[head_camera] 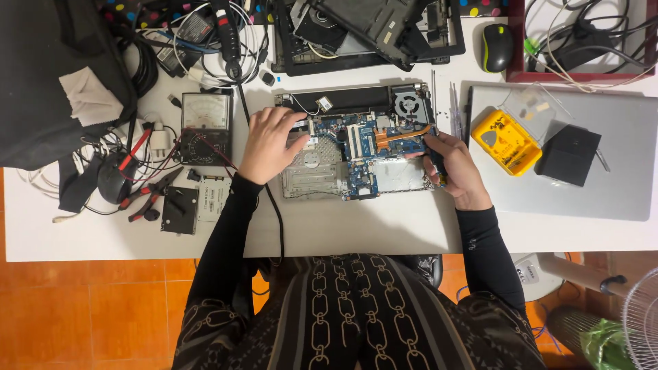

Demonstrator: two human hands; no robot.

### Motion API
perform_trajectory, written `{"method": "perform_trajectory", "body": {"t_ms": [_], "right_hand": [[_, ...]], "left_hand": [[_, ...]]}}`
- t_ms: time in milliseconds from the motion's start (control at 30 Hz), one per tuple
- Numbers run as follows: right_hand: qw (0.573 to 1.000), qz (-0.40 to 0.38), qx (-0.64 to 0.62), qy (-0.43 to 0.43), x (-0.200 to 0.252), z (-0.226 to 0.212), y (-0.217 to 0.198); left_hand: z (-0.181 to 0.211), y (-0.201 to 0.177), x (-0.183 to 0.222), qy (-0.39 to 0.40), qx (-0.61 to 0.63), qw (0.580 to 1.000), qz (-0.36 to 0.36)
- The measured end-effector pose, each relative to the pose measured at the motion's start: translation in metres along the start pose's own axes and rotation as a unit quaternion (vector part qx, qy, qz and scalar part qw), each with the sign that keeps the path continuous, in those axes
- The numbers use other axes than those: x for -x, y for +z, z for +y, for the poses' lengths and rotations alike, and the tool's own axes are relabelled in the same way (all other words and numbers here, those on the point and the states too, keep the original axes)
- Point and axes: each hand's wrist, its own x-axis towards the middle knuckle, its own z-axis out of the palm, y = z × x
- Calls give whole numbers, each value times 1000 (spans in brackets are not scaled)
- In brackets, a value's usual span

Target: Repairing a laptop by removing and re-installing the motherboard into the chassis.

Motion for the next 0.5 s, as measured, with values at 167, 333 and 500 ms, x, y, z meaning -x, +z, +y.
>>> {"method": "perform_trajectory", "body": {"t_ms": [167,333,500], "right_hand": [[1000,8,-3,-6,3,-3,6],[1000,17,1,2,9,-10,20],[1000,23,4,2,5,-5,15]], "left_hand": [[7,-9,-8,-22,37,999,0],[12,-9,-6,-11,60,998,26],[13,0,-8,-6,50,998,48]]}}
